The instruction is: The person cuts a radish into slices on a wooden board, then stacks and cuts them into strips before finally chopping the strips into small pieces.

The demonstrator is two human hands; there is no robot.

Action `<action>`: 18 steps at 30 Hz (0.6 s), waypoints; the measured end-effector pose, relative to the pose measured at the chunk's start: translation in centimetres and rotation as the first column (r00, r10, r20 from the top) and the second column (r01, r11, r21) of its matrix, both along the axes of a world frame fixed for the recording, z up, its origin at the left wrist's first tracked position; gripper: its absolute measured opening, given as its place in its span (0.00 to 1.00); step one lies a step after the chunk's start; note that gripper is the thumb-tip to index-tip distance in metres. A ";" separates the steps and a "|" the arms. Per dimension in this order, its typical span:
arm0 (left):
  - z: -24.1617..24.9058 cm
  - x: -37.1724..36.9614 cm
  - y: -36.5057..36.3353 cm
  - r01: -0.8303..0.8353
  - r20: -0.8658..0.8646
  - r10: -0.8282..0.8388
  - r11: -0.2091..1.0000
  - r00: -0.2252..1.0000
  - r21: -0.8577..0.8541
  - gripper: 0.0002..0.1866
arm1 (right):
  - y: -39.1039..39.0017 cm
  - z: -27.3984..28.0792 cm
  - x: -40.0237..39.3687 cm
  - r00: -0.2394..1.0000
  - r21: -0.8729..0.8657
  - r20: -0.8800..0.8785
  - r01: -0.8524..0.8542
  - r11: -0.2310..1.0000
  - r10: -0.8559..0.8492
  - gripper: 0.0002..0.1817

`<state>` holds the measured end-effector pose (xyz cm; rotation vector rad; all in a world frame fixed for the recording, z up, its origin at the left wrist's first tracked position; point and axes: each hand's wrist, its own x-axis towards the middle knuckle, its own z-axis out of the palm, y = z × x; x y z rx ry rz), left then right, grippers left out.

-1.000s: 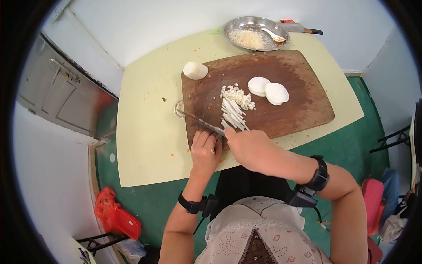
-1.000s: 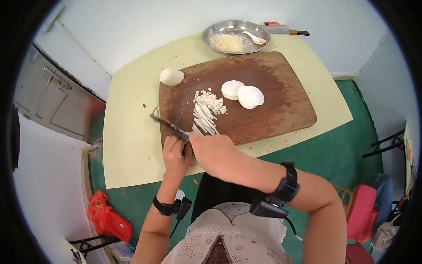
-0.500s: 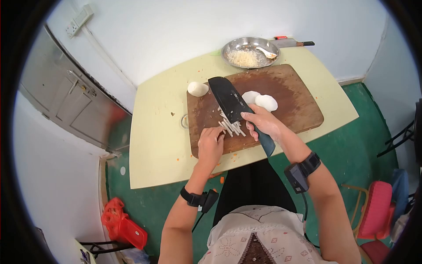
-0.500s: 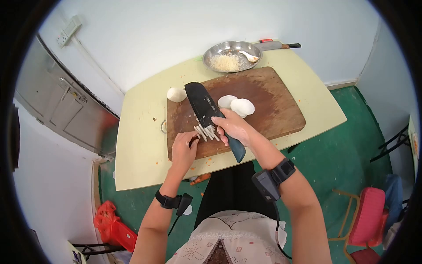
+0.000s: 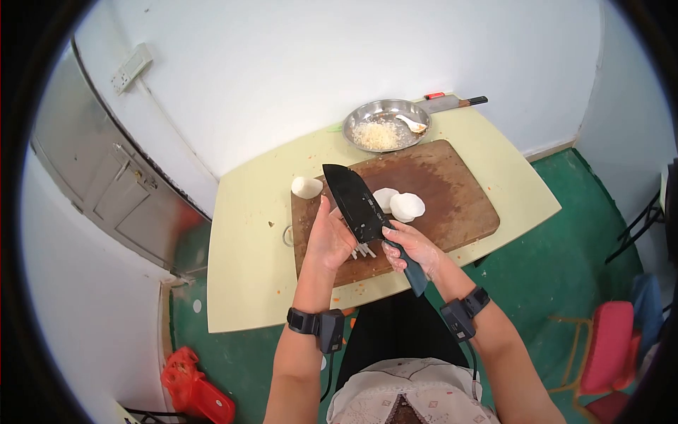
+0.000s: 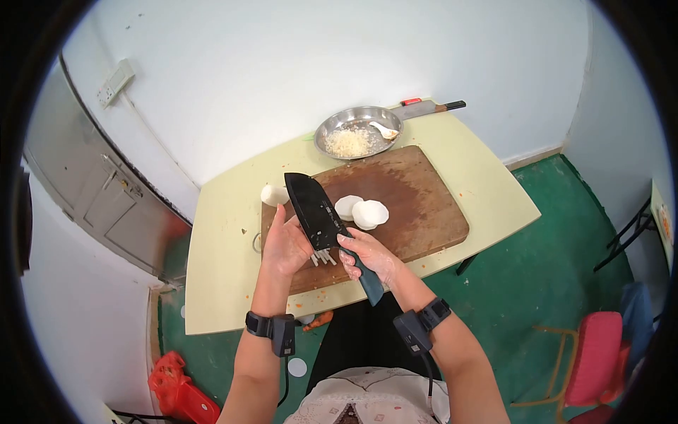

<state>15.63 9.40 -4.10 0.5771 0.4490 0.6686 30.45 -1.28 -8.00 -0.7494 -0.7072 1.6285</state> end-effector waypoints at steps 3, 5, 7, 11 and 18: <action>0.4 0.4 -0.4 0.030 0.024 -0.030 1.000 0.999 -0.007 0.33 | 0.1 -0.4 0.2 0.999 -0.011 0.018 0.027 1.000 -0.027 0.09; -0.3 -0.1 -0.1 0.045 0.043 -0.044 0.999 0.998 -0.022 0.33 | 0.1 -0.5 0.2 0.998 -0.036 0.041 0.041 0.998 -0.040 0.10; -2.1 -0.9 1.7 0.071 0.077 -0.068 0.997 0.995 -0.037 0.33 | 0.2 -0.5 0.3 0.997 -0.056 0.021 0.077 0.995 -0.076 0.09; -2.7 -1.8 2.4 -0.082 0.018 0.084 0.993 0.996 -0.085 0.28 | 0.6 -0.5 0.8 0.987 -0.072 -0.027 0.154 0.985 -0.156 0.08; -4.6 -1.6 3.4 -0.119 -0.180 0.157 0.971 0.971 0.209 0.22 | 0.2 -2.1 1.9 0.942 0.037 -0.299 0.173 0.984 -0.155 0.08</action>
